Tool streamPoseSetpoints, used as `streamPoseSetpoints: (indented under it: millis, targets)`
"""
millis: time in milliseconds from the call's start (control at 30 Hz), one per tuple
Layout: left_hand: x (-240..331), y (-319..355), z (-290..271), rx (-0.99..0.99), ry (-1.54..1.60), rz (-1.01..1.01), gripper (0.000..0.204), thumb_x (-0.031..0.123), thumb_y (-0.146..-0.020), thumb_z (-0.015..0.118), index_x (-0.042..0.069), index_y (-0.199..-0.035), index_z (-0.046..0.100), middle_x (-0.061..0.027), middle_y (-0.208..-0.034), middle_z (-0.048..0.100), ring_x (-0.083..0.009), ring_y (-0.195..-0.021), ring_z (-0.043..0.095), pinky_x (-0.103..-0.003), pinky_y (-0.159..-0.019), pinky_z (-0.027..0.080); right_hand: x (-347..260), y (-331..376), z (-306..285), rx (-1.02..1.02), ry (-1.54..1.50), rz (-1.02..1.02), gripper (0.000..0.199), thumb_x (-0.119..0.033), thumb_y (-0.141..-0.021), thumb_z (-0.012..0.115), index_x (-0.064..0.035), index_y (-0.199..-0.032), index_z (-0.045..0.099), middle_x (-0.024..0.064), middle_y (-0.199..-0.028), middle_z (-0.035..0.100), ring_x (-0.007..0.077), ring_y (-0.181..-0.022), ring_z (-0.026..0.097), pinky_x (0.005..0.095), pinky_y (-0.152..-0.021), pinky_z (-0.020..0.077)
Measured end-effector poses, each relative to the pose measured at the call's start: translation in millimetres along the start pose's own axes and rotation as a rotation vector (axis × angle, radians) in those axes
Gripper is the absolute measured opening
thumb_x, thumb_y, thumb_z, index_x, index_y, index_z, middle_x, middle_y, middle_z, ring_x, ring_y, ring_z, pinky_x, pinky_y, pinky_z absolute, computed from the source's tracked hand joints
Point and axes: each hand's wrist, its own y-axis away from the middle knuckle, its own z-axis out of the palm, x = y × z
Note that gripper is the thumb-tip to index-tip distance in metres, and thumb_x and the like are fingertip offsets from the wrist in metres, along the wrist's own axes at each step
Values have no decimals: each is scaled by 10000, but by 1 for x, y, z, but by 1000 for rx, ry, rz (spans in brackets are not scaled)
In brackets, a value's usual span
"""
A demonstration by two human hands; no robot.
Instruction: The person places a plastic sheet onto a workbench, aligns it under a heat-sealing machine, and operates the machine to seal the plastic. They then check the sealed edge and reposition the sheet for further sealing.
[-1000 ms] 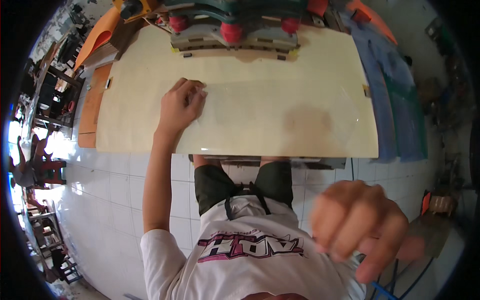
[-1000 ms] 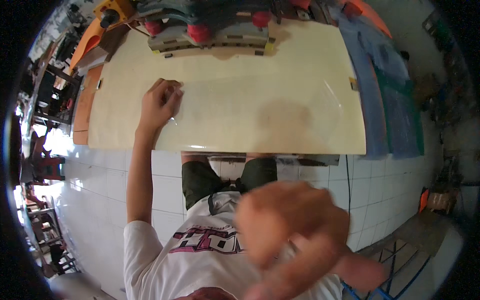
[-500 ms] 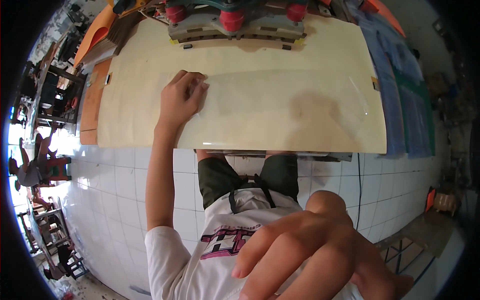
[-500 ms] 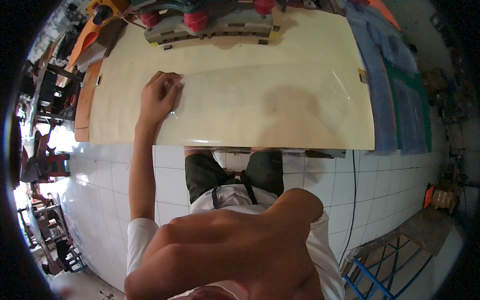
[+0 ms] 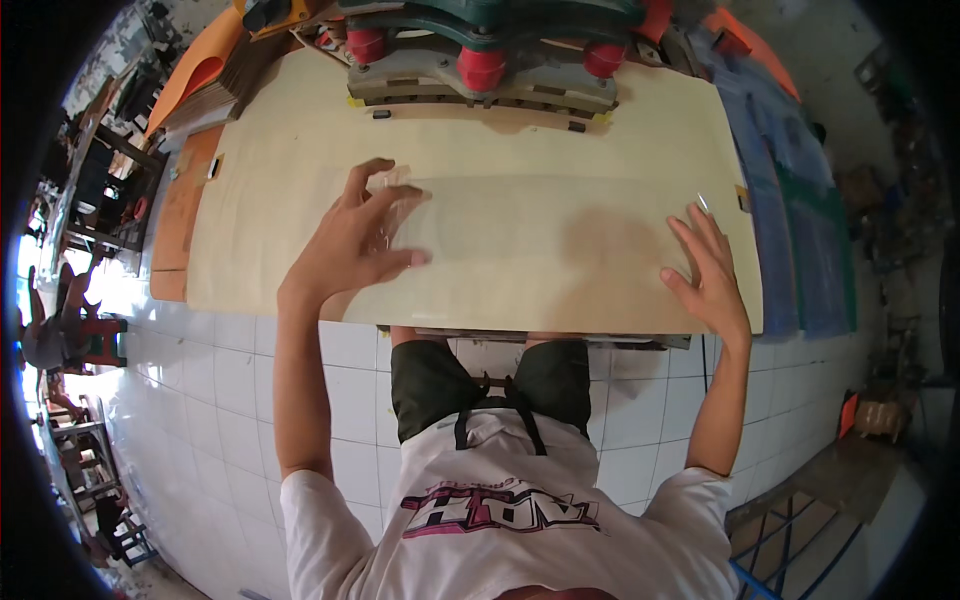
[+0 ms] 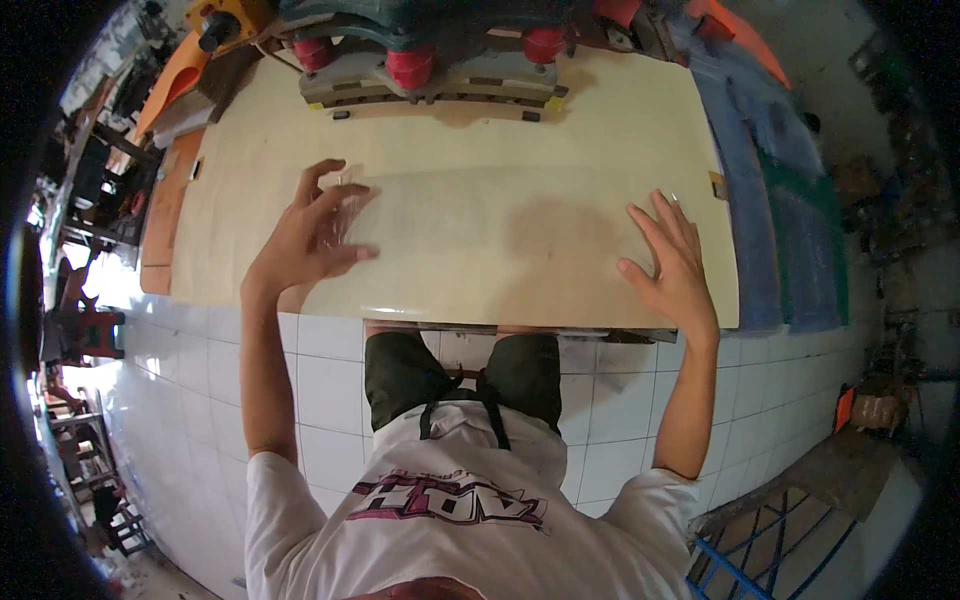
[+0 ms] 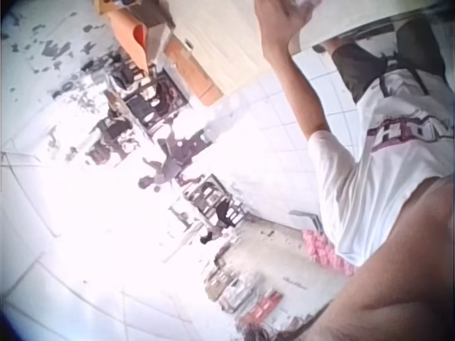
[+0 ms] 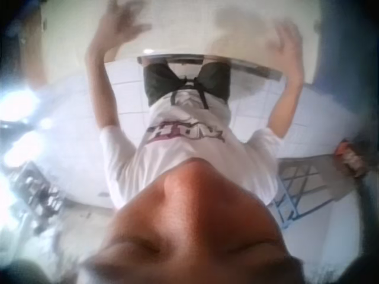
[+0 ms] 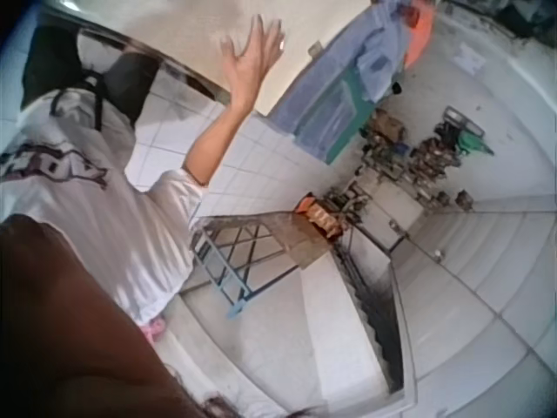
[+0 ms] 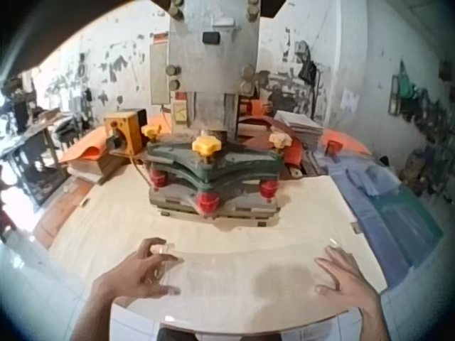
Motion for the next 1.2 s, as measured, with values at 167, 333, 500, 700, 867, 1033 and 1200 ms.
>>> streamPoseSetpoints:
  millis: [167,333,500,700,867,1033,1200]
  targets:
    - [-12,6,-8,-177,-364,234,560,317,-737,837,109,-1227,664,-139,-1380,508,-332,-1163,546,-434,-923,501,30,-8,-10,-183,108,135,642,-418,-852,736,-117,-1391,558,165,-1533,409,364,-1433,338,555,-1194,167]
    - [-12,7,-2,-27,-451,429,348,264,-797,782,102,-1088,682,-116,-1208,628,-330,-1066,613,-429,-914,513,6,-29,-10,-166,235,2,666,-439,-828,753,-96,-1366,563,169,-1463,465,362,-1404,376,569,-1180,213]
    - [5,3,-8,71,-587,561,107,138,-840,714,73,-892,646,-72,-912,700,-294,-827,677,-400,-810,542,-60,-50,27,-93,60,-255,719,-422,-798,774,-110,-1396,526,173,-1452,475,362,-1377,416,564,-1162,268]
    - [73,10,-58,256,-615,579,123,124,-841,711,73,-823,601,-55,-681,577,-242,-585,589,-363,-584,478,-57,-64,39,19,28,-92,333,-212,-820,744,-91,-1126,696,138,-1035,730,299,-982,690,491,-992,468]
    - [54,34,-99,286,-563,464,141,67,-829,730,39,-835,592,-64,-735,627,-273,-607,595,-371,-563,469,-18,-58,-9,281,35,16,105,-112,-857,708,-30,-921,723,145,-886,725,321,-800,705,374,-719,539]
    - [61,60,-123,281,-513,353,184,91,-814,763,20,-814,592,-75,-726,650,-260,-610,608,-344,-566,464,-25,-29,-88,342,-43,58,114,-19,-937,600,46,-981,683,127,-880,715,181,-791,690,294,-671,506]
    - [87,101,-152,190,-388,399,299,288,-765,780,46,-723,611,-34,-626,636,-196,-564,631,-301,-533,472,-34,29,-177,44,-96,39,79,41,-871,599,33,-889,676,112,-716,651,153,-597,613,285,-602,476]
